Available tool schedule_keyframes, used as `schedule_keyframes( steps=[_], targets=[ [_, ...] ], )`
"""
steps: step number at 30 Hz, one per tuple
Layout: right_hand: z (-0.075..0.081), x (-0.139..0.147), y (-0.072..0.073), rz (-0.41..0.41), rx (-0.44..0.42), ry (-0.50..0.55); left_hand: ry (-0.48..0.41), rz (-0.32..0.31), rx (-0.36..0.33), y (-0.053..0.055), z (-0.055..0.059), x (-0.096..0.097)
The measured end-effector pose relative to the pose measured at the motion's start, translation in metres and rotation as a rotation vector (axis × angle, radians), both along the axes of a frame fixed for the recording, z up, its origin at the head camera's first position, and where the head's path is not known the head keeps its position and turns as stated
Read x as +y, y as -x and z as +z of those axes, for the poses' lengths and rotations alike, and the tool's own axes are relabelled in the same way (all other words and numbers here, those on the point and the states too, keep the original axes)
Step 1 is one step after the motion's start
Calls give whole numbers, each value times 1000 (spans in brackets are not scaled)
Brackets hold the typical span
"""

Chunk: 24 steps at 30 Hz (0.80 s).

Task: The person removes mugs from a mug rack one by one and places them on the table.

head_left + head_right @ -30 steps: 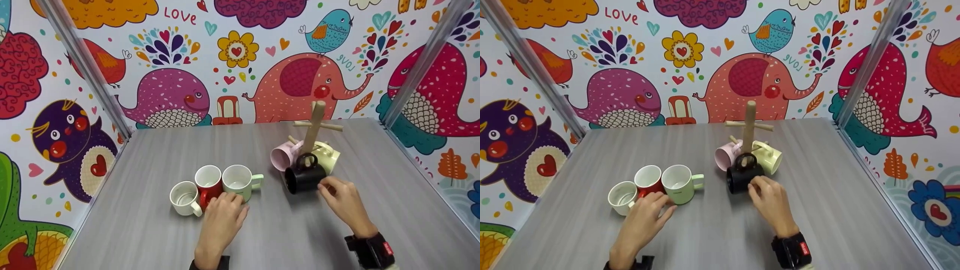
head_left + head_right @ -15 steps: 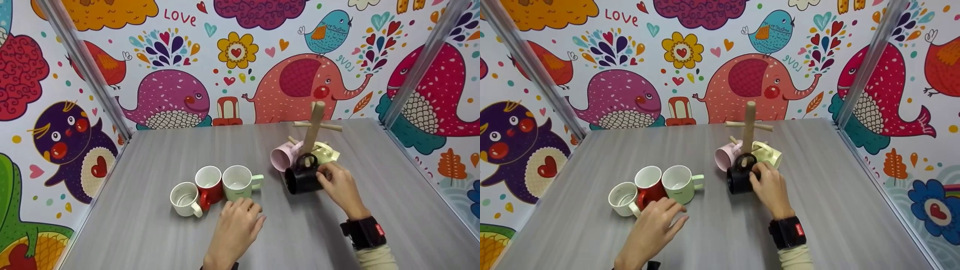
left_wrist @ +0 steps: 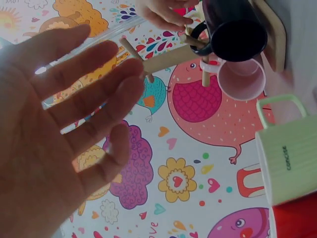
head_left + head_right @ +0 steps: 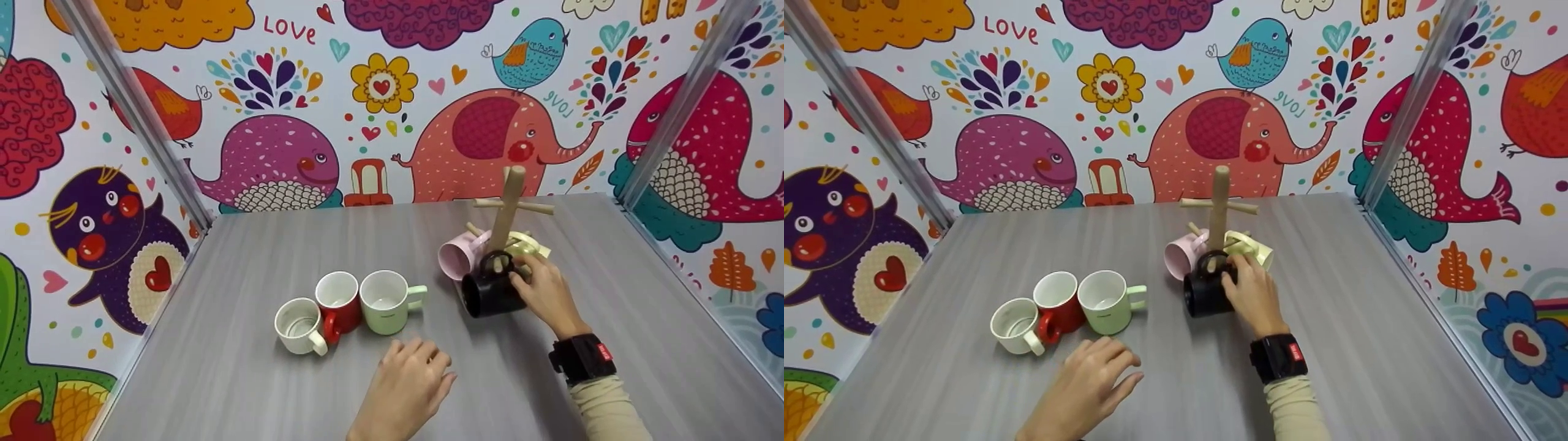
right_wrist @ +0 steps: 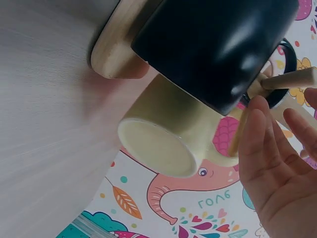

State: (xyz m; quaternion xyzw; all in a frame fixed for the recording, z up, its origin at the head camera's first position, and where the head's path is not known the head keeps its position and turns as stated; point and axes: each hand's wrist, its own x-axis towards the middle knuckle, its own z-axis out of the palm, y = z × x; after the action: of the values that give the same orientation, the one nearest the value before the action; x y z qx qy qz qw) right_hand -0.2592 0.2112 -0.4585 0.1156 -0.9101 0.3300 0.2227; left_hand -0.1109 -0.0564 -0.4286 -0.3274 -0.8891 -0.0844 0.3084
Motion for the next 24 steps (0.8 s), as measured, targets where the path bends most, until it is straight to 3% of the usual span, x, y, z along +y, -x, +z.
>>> schedule_keyframes(
  steps=[4,12,24],
  targets=[
    [0,-1,7,6,-19,-8,60,-8,-9,-2,4,4],
    [0,-4,18,9,3,-41,106,-45,-111,-7,11,11],
    [-1,-6,33,24,-8,-82,116,-73,18,-10,11,17]
  ],
)
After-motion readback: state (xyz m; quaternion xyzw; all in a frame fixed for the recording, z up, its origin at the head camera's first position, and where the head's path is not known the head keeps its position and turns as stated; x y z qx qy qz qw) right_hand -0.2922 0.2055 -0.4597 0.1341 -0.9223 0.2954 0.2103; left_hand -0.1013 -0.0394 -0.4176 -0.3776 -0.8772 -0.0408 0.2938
